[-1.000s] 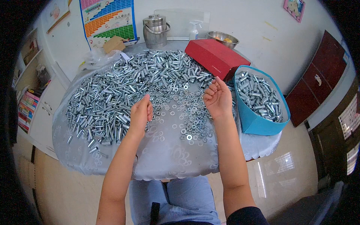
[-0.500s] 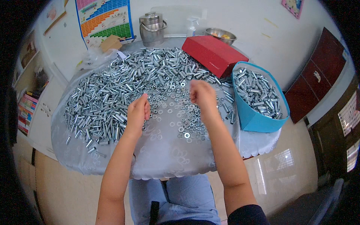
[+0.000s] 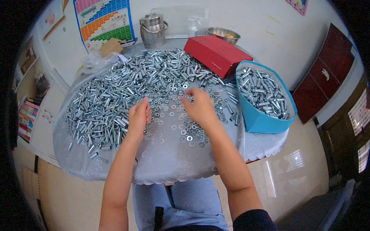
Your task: The person sits at a table covered with a large pile of metal bolts and washers. They repeatedly pick up a bolt and a washer, thread the washer onto the bolt, and place the assembled unit into a blue container on the right. The person continues this repetitive assembly process throughout the clip.
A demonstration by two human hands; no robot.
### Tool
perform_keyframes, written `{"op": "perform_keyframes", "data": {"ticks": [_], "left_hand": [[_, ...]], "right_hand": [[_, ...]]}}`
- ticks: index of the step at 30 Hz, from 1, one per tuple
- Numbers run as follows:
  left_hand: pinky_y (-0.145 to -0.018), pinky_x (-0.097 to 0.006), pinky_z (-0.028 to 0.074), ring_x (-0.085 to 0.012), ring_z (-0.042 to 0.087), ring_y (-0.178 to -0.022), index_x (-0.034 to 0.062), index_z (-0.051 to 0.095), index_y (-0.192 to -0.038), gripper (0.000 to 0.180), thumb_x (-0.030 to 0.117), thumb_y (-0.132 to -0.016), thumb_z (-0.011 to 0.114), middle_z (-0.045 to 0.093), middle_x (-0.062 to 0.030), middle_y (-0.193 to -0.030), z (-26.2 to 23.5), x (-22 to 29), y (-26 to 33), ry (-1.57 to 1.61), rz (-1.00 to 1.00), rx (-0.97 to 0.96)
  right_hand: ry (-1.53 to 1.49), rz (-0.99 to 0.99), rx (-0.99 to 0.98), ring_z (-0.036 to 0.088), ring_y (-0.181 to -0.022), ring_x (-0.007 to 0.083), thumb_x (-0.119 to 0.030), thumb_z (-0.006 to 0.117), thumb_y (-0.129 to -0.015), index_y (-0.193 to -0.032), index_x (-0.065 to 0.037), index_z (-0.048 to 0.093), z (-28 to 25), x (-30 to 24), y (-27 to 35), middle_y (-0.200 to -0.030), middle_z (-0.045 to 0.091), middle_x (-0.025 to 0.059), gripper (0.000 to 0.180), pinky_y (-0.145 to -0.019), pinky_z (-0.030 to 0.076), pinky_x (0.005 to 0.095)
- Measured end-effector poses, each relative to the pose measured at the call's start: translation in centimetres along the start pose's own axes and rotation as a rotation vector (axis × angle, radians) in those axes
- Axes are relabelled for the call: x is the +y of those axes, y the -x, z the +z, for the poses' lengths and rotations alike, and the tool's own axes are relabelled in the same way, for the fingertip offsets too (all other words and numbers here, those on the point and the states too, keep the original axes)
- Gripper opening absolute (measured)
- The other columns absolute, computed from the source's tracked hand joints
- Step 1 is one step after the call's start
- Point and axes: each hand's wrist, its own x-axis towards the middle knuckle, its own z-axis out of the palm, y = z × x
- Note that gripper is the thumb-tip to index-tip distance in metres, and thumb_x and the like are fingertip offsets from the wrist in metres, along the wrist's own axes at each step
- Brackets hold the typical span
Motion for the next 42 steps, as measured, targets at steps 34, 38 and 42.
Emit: {"op": "perform_keyframes", "data": {"ticks": [34,38,42], "left_hand": [[-0.082,-0.041,0.040,-0.0316,0.052,-0.093,0.0049,0.056,-0.093,0.016,0.008,-0.077,0.052,0.057,-0.0113,-0.097,-5.6,-0.7,-1.5,-1.416,0.466,0.447],[-0.083,-0.041,0.040,-0.0293,0.052,-0.096,0.0066,0.059,-0.091,0.018,0.006,-0.074,0.053,0.057,-0.0090,-0.100,-6.3,-1.4,-1.4,-1.426,0.529,0.351],[-0.085,-0.041,0.038,-0.0277,0.050,-0.098,0.0103,0.061,-0.086,0.014,0.010,-0.072,0.057,0.056,-0.0065,-0.101,-5.7,-1.0,-0.9,-1.423,0.470,0.348]], "right_hand": [[0.539,0.294,0.062,0.040,-0.100,0.0475,0.000,0.052,-0.067,-0.104,0.006,0.036,-2.2,6.6,-0.2,-0.109,0.037,0.0295,0.040,-0.089,0.034,0.0493],[0.483,0.260,0.093,0.043,-0.097,0.0460,0.007,0.050,-0.063,-0.102,0.003,0.040,-2.7,6.2,-0.2,-0.108,0.037,0.0287,0.041,-0.088,0.037,0.0441],[0.352,0.166,0.123,0.044,-0.096,0.0427,0.009,0.049,-0.062,-0.101,-0.001,0.043,-3.1,5.6,-0.1,-0.105,0.039,0.0259,0.040,-0.086,0.038,0.0419]]}}
